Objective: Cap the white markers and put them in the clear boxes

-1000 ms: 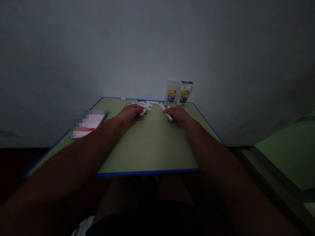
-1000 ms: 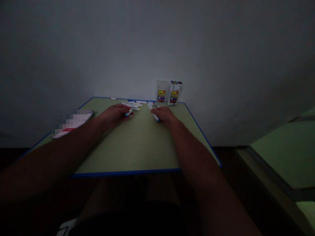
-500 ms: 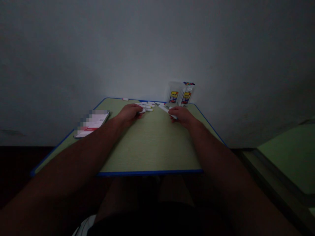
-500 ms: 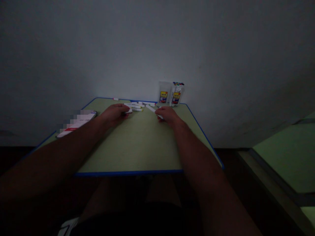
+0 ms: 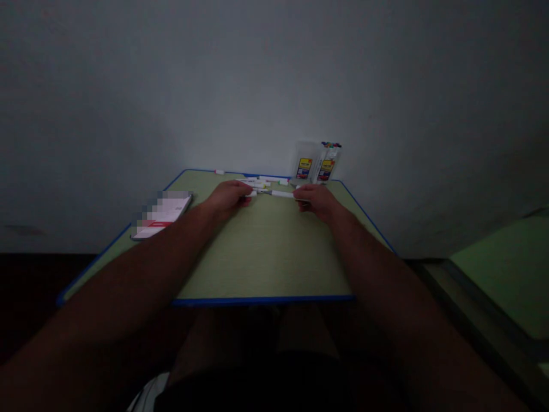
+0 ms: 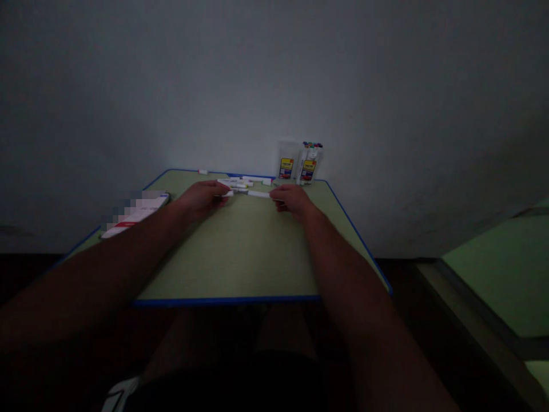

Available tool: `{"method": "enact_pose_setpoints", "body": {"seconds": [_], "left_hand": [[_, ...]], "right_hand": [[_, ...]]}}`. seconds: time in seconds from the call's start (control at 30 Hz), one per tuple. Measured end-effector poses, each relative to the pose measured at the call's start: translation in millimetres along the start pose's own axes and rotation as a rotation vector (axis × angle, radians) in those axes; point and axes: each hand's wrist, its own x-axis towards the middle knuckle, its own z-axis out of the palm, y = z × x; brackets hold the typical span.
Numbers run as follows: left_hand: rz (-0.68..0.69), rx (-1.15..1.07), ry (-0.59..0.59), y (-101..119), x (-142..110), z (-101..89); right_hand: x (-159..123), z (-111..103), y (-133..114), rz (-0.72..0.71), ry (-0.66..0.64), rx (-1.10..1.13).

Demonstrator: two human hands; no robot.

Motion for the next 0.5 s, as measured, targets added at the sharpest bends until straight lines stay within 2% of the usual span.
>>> {"method": "enact_pose_setpoints", "body": {"seconds": [0.5], "left_hand": [[0.004,0.016,-0.066,-2.7,-2.0,2.1]], "right_hand": [[-2.4,5.0,0.4,-0.012,-0.030,-0.056]]}}
